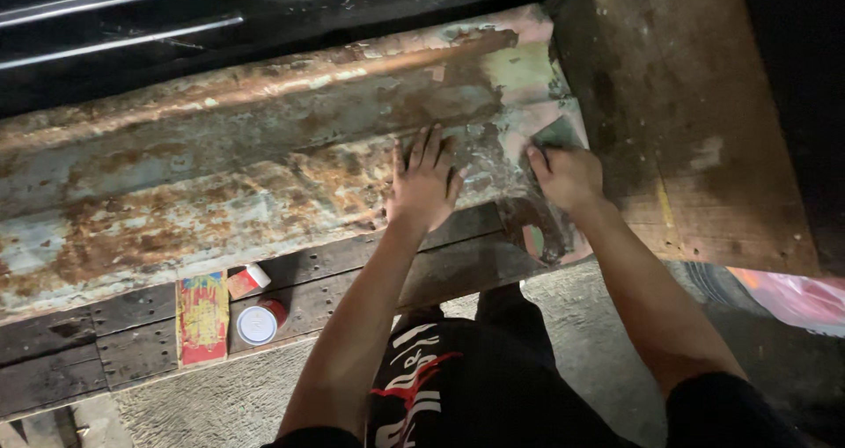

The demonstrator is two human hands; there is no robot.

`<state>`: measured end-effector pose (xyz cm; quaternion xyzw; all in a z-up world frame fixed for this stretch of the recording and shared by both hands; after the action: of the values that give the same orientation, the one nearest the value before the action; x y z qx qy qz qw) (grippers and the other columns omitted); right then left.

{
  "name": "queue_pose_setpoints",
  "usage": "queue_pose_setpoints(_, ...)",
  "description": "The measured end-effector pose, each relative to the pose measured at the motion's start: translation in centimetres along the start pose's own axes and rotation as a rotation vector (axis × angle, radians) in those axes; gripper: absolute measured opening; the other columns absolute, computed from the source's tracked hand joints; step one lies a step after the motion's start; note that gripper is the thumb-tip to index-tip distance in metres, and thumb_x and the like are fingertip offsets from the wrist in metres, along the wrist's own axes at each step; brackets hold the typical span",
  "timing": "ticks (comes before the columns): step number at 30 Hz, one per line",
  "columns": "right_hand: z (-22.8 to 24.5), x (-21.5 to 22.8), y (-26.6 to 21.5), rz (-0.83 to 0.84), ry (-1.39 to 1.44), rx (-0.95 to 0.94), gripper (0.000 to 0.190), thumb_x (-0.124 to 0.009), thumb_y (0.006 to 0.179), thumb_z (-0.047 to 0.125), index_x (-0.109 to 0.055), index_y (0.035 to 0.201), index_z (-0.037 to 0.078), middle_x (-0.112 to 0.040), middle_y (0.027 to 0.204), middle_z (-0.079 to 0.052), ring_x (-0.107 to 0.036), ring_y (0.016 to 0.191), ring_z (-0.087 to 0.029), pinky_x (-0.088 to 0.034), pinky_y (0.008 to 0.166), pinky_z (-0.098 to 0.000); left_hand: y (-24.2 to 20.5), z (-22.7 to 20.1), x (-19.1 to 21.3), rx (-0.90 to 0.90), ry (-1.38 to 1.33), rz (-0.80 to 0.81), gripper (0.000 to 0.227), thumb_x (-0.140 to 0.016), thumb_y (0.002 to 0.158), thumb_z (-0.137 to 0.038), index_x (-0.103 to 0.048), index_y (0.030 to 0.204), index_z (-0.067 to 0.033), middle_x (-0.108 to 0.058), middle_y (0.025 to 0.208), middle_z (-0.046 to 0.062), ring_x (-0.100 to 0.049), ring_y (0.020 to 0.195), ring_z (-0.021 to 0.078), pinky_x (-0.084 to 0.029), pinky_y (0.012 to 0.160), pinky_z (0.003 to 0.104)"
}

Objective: The person uses a sanding block to sand a large, rusty metal panel resting on a wooden workbench. The person moves the sanding block back and forth across the surface, removing rust and old paint.

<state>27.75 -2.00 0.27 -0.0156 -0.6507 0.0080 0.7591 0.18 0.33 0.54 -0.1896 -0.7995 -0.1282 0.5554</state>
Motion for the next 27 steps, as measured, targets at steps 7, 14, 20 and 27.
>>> queue_pose_setpoints(7,-0.3,0.2,-7.1,-0.075,0.126,0.08,0.048,-0.061,0.101,0.043,-0.071,0.071,0.006,-0.068,0.071,-0.017,-0.068,0.067,-0.038,-0.055,0.064,-0.0494,0.0,0.1,-0.1,0.009,0.0,0.005,0.061,-0.042,0.104,-0.049,-0.044,0.153,-0.0122,-0.025,0.169,0.01,-0.018,0.158,0.0298,-0.009,0.125,0.064)
queue_pose_setpoints(14,0.4,-1.1,-0.1,-0.182,0.18,0.121,0.041,-0.07,0.092,0.041,-0.071,0.069,0.006,-0.067,0.066,-0.016,-0.066,0.061,-0.037,-0.052,0.06,-0.0485,0.0,0.2,-0.1,0.008,0.018,0.011,0.066,-0.041,0.102,-0.05,-0.041,0.155,-0.0107,-0.024,0.168,0.011,-0.018,0.156,0.0302,-0.009,0.124,0.063)
queue_pose_setpoints(20,0.1,-0.1,-6.0,-0.018,0.245,0.207,0.038,-0.069,0.089,0.035,-0.069,0.067,0.004,-0.066,0.066,-0.017,-0.066,0.059,-0.035,-0.054,0.061,-0.0467,0.3,0.2,-0.1,-0.007,0.029,0.019,0.067,-0.041,0.103,-0.051,-0.035,0.158,-0.0124,-0.022,0.168,0.013,-0.016,0.157,0.031,-0.005,0.124,0.065)
queue_pose_setpoints(27,1.8,-0.1,-2.0,-0.252,0.073,0.114,0.045,-0.066,0.099,0.037,-0.07,0.07,0.003,-0.067,0.07,-0.021,-0.066,0.064,-0.041,-0.053,0.062,-0.0511,0.2,0.0,0.3,0.007,-0.016,0.062,0.071,-0.043,0.1,-0.054,-0.032,0.159,-0.0147,-0.021,0.169,0.012,-0.012,0.157,0.0312,-0.003,0.124,0.064)
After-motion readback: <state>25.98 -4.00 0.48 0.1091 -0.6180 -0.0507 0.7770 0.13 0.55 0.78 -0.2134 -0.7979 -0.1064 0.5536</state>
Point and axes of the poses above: each hand's wrist, its own y-axis towards the middle knuckle, its own x-axis out of the back of the hand, z = x × y, the point moved 1 cm from there along y, towards the middle knuckle
